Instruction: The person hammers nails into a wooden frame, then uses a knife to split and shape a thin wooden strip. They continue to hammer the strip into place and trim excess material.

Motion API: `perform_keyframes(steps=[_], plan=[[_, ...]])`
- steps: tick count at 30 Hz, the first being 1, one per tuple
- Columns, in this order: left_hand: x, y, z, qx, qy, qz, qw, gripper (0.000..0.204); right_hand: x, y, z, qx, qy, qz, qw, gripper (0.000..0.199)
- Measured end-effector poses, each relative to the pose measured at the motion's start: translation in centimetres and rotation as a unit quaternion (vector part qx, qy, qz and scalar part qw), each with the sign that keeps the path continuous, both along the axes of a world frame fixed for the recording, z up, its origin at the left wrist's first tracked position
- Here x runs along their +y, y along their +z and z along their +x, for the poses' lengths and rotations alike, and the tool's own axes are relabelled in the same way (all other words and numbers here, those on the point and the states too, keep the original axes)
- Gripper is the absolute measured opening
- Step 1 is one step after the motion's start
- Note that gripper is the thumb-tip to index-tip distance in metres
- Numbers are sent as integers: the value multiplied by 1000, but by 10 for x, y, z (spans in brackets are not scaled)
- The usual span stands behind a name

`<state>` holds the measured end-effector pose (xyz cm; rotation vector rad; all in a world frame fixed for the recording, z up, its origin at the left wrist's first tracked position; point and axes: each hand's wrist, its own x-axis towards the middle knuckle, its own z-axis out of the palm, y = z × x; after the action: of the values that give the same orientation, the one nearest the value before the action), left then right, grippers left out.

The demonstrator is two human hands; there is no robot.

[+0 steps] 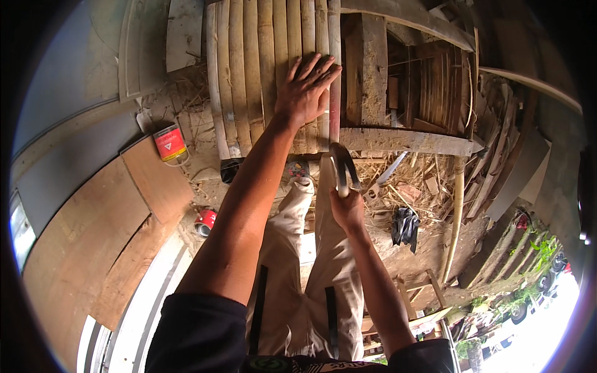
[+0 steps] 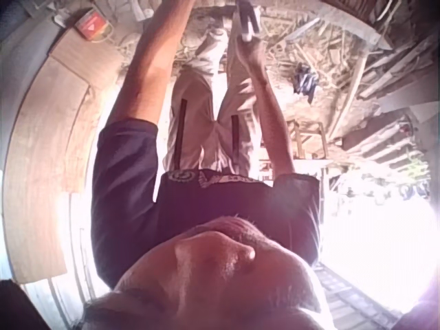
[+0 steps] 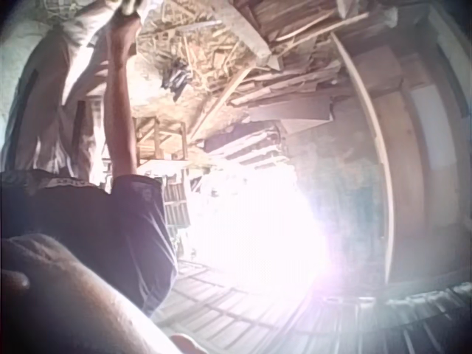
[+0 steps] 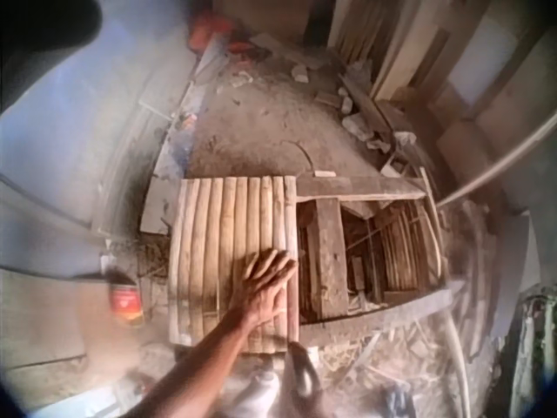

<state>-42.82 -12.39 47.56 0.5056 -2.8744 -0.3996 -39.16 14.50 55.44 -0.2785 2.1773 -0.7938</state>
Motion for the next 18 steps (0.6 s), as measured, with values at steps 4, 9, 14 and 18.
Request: perform_keyframes(steps=[4, 9, 14, 18], plan=[[-2, -4, -1, 2, -9, 18, 1000, 54, 18, 14, 11, 115, 154, 28, 981, 25], [-1, -6, -1, 69, -5, 29, 997, 50, 38, 51, 36, 64, 28, -208, 975, 27], [0, -3, -1, 68, -3, 41, 997, 51, 8, 0, 43, -133, 22, -99, 986, 16], [-2, -2, -2, 74, -9, 31, 997, 51, -7, -2, 39, -9, 63, 74, 995, 28]])
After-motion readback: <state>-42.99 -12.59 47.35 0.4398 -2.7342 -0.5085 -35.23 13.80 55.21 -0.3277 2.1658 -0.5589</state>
